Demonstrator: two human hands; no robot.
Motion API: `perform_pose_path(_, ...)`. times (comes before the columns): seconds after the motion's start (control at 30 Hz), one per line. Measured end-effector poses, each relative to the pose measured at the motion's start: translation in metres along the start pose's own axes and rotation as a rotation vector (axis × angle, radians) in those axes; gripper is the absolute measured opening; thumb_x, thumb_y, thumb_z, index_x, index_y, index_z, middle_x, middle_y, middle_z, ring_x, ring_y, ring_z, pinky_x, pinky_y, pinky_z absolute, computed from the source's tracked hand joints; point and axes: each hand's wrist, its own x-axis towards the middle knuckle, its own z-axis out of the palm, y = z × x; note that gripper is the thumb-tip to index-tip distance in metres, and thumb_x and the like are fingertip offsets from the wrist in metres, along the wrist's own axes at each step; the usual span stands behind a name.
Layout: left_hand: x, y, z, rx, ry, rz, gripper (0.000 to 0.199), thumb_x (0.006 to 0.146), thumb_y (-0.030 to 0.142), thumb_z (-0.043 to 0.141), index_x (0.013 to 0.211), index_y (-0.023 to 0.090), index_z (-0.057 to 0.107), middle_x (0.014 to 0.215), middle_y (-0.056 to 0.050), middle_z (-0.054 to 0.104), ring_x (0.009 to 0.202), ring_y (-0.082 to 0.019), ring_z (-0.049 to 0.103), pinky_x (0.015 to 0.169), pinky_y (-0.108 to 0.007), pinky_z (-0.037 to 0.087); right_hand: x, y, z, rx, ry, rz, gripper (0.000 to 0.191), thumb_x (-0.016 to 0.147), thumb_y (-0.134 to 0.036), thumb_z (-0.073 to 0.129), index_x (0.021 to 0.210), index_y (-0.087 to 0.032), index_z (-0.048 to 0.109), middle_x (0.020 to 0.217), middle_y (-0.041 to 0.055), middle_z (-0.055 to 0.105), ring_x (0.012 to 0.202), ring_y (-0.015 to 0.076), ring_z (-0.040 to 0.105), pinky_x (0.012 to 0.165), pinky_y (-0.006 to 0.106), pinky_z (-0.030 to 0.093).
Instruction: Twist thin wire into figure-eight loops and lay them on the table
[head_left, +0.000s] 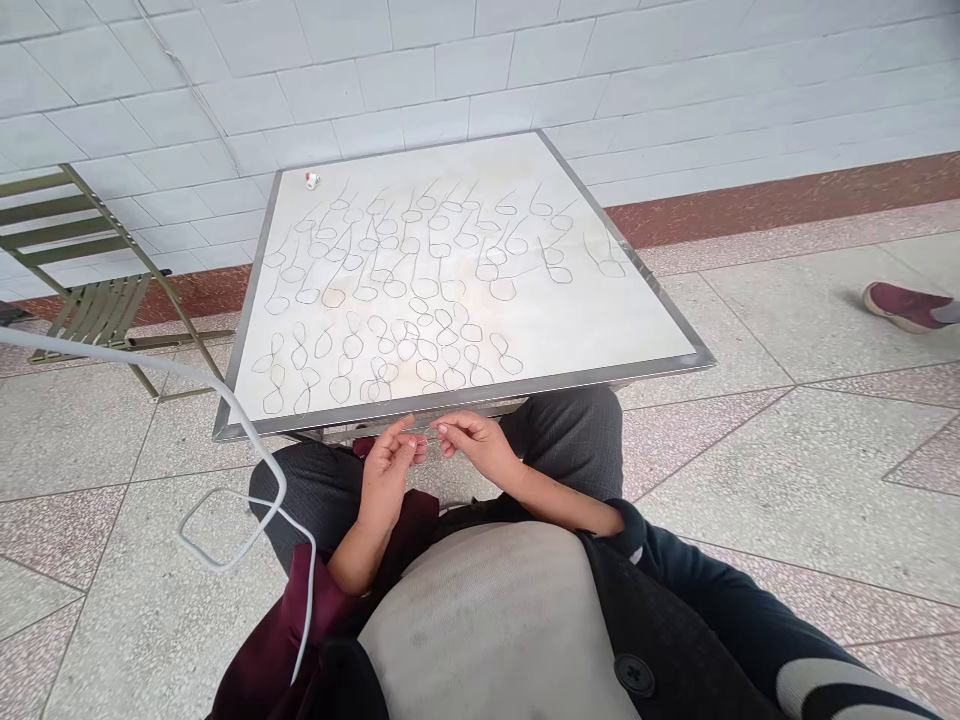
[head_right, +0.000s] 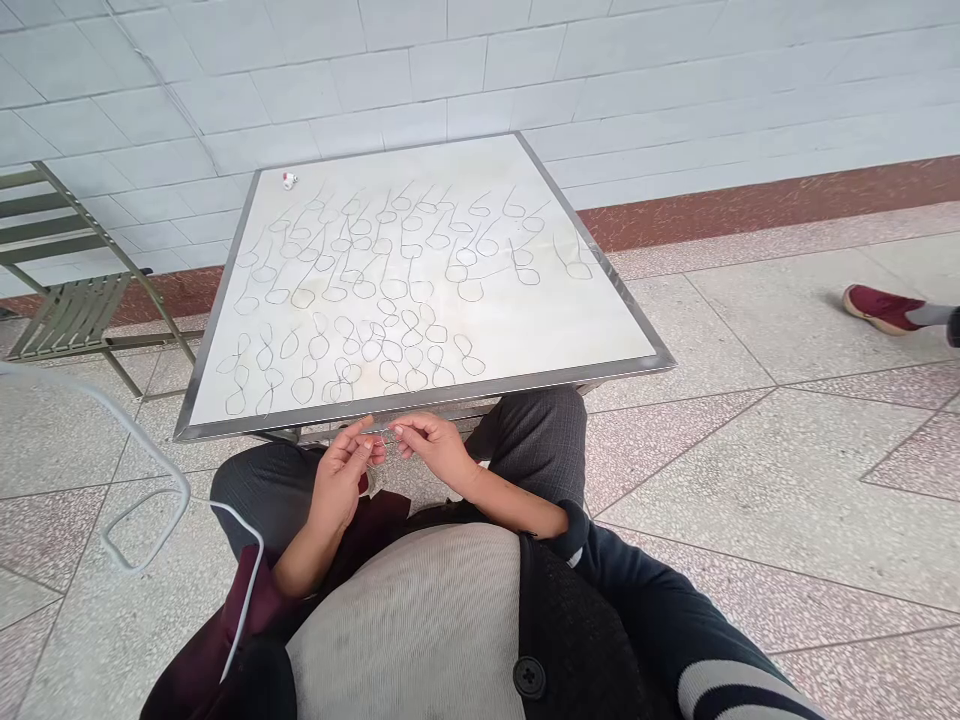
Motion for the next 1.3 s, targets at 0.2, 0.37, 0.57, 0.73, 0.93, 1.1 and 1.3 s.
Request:
perform_pose_path(0.2, 0.000, 0.002, 0.001, -0.005, 0.007, 0.003, 0.040, 0.081, 0.030, 0.066, 0.119, 0.018, 0.061, 0.083, -0.003, 0.067, 0.075, -0.014, 0.062, 0.071, -0.027, 0.050, 0.000, -0.004, 0.002, 0.089, -0.011, 0.044, 0.025, 0.080, -0.042, 0.067, 0.092, -0.022, 0.071, 0.071, -0.0007, 0.065, 0.060, 0.0126, 0.062, 0.059, 0.027, 0.056)
perform_pose_path(0.37, -0.001, 0.004, 0.001, 0.044, -0.034, 0.005, 0.040, 0.079, 0.029, 0.069, 0.117, 0.019, 0.063, 0.081, -0.002, 0.069, 0.074, -0.014, 0.063, 0.072, -0.027, 0.050, 0.000, -0.001, 0.001, 0.104, -0.016, 0.048, 0.026, 0.079, -0.043, 0.067, 0.093, -0.021, 0.070, 0.073, -0.0004, 0.066, 0.061, 0.0127, 0.063, 0.061, 0.028, 0.057)
perform_pose_path(0.57, -0.002, 0.006, 0.003, 0.039, -0.081, -0.066, 0.045, 0.074, 0.032, 0.073, 0.116, 0.018, 0.066, 0.081, -0.003, 0.072, 0.072, -0.015, 0.064, 0.074, -0.029, 0.050, 0.002, 0.005, -0.001, 0.064, -0.044, 0.020, 0.025, 0.081, -0.042, 0.066, 0.094, -0.021, 0.070, 0.076, 0.0004, 0.066, 0.061, 0.0125, 0.063, 0.063, 0.028, 0.056)
perform_pose_path(0.73, -0.003, 0.008, 0.005, 0.057, -0.102, -0.086, 0.046, 0.072, 0.030, 0.074, 0.116, 0.017, 0.066, 0.078, -0.002, 0.072, 0.071, -0.014, 0.064, 0.074, -0.030, 0.050, 0.002, 0.003, -0.002, 0.009, -0.064, 0.008, 0.026, 0.082, -0.043, 0.065, 0.094, -0.021, 0.070, 0.079, 0.0006, 0.066, 0.060, 0.0121, 0.063, 0.062, 0.029, 0.055)
perform_pose_path(0.93, -0.003, 0.010, 0.006, 0.065, -0.033, -0.041, 0.050, 0.073, 0.027, 0.071, 0.123, 0.021, 0.062, 0.071, 0.003, 0.066, 0.065, -0.012, 0.061, 0.068, -0.026, 0.048, 0.001, 0.007, -0.002, 0.050, -0.131, -0.047, 0.033, 0.081, -0.037, 0.067, 0.111, -0.024, 0.063, 0.089, 0.0013, 0.064, 0.075, 0.0133, 0.062, 0.067, 0.028, 0.053)
perform_pose_path(1.1, -0.002, 0.009, 0.005, 0.005, 0.006, -0.054, 0.052, 0.073, 0.027, 0.071, 0.123, 0.020, 0.060, 0.069, 0.003, 0.065, 0.063, -0.011, 0.059, 0.067, -0.025, 0.047, 0.000, 0.013, -0.002, 0.009, -0.147, -0.043, 0.030, 0.078, -0.035, 0.071, 0.104, -0.022, 0.063, 0.092, 0.0017, 0.062, 0.087, 0.0148, 0.059, 0.079, 0.031, 0.050)
perform_pose_path(1.3, -0.002, 0.006, 0.003, -0.011, -0.041, -0.089, 0.054, 0.074, 0.028, 0.072, 0.125, 0.016, 0.058, 0.072, 0.001, 0.068, 0.066, -0.012, 0.061, 0.071, -0.027, 0.048, -0.001, 0.012, 0.000, 0.032, -0.177, 0.016, 0.025, 0.079, -0.038, 0.070, 0.095, -0.020, 0.065, 0.092, 0.0019, 0.065, 0.084, 0.0143, 0.061, 0.082, 0.031, 0.048)
